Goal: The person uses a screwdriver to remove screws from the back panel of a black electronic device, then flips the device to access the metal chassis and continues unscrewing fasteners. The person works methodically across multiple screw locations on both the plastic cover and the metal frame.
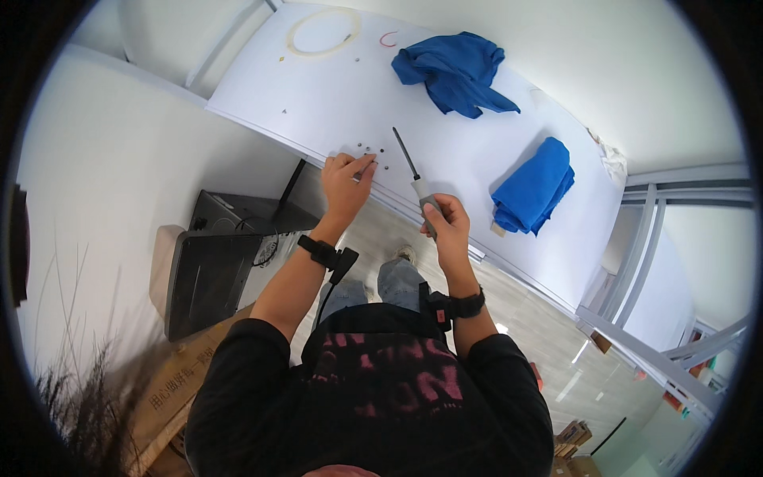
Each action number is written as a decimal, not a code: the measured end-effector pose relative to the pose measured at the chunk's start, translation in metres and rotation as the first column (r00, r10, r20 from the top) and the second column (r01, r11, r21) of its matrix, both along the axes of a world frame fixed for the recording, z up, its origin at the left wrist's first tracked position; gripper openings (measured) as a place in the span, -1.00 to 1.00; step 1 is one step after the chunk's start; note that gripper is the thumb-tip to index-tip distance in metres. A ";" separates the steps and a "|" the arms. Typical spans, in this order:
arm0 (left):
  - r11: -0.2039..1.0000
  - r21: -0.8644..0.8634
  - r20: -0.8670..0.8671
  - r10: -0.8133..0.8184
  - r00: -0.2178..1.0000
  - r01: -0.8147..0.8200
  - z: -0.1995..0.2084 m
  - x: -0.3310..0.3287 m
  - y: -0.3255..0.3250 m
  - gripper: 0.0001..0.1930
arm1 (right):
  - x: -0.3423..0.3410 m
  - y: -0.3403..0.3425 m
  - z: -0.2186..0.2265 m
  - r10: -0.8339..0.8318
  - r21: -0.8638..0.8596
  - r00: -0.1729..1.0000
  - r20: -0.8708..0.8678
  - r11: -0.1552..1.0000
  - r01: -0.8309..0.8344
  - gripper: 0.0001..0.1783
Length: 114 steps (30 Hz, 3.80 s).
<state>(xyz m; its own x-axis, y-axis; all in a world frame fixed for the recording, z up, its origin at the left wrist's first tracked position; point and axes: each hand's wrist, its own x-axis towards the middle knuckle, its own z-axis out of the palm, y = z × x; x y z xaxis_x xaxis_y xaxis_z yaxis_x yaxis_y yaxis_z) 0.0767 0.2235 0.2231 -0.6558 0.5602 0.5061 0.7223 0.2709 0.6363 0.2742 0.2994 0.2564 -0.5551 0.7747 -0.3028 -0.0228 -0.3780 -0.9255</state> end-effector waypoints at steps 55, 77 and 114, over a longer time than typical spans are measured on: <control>0.622 0.366 0.867 0.043 0.497 -0.692 0.031 -0.006 -0.609 -0.75 | -0.164 -0.412 0.056 0.946 0.112 0.292 0.139 0.278 -0.954 -0.67; 0.652 0.564 0.826 -0.442 0.350 -0.507 0.029 -0.037 -0.610 -0.69 | -0.115 -0.507 0.056 0.890 -0.038 0.429 0.155 0.439 -0.898 -0.58; 0.661 0.593 0.799 -0.552 0.237 -0.460 0.031 -0.050 -0.630 -0.73 | -0.111 -0.553 0.059 0.774 -0.210 0.632 -0.017 0.616 -0.759 -0.60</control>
<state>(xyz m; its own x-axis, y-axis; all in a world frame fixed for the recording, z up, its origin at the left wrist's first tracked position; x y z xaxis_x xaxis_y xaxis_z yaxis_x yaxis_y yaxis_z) 0.0270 -0.4060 0.2536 -0.8460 0.4751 -0.2419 -0.4983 -0.5433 0.6757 0.1630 -0.2541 0.3157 -0.8933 0.0032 -0.4494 0.4137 -0.3849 -0.8250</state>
